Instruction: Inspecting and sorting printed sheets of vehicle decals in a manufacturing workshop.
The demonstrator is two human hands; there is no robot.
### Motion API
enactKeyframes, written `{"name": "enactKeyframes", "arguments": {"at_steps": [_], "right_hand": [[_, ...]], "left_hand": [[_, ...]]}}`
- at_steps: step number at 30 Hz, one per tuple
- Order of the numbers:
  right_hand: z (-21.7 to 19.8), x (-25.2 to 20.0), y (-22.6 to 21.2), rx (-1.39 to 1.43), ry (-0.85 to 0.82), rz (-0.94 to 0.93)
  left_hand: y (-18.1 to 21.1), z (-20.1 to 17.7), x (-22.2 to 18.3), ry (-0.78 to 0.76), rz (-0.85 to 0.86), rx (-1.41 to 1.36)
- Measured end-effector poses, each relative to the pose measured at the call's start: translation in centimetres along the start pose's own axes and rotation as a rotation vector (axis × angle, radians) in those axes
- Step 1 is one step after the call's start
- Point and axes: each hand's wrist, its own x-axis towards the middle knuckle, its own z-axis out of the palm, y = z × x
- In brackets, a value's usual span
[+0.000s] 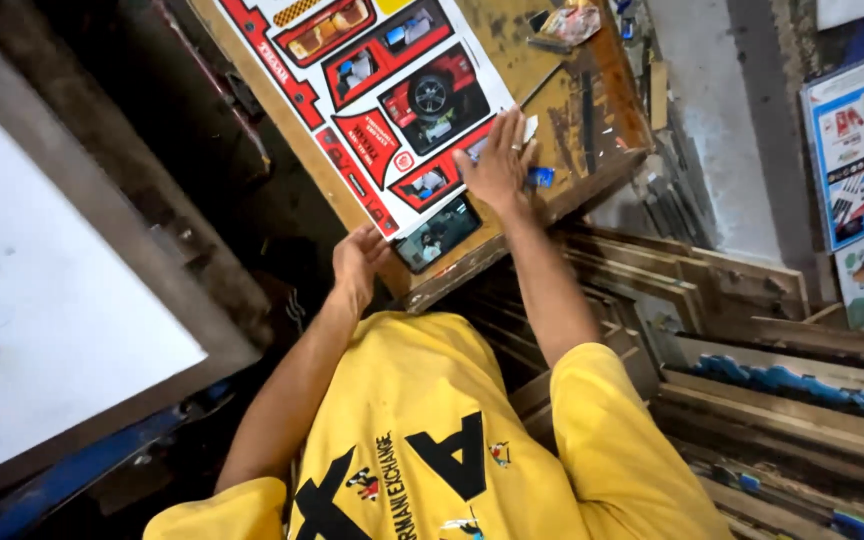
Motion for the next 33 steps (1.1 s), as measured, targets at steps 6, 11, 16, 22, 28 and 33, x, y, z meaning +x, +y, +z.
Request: {"name": "enactKeyframes", "arguments": {"at_steps": [6, 11, 16, 22, 28, 33], "right_hand": [[-1.3, -5.8, -12.0, 0.028, 0.029, -0.186], [0.6, -8.5, -17.8, 0.01, -0.148, -0.264], [1.0, -7.3, -15.5, 0.048, -0.132, -0.326], [-0.3, -5.7, -12.7, 0.292, -0.162, -0.482], [3.9, -2.2, -8.7, 0.521, -0.184, -0.611], [2.6, -1.8, -7.6, 0.566, -0.299, -0.6]], "left_hand": [[-1.4, -2.1, 2.2, -0.002, -0.013, -0.065], [-1.8, -4.1, 1.1, 0.042, -0.038, -0.109], [-2.4, -6.7, -0.3, 0.081, -0.034, -0.108], [-1.4, -5.7, -1.9, 0.164, 0.018, 0.027], [0.2, -0.5, -1.2, 0.03, 0.079, 0.043], [0.6, 1.4, 2.0, 0.083, 0.113, -0.035]]}}
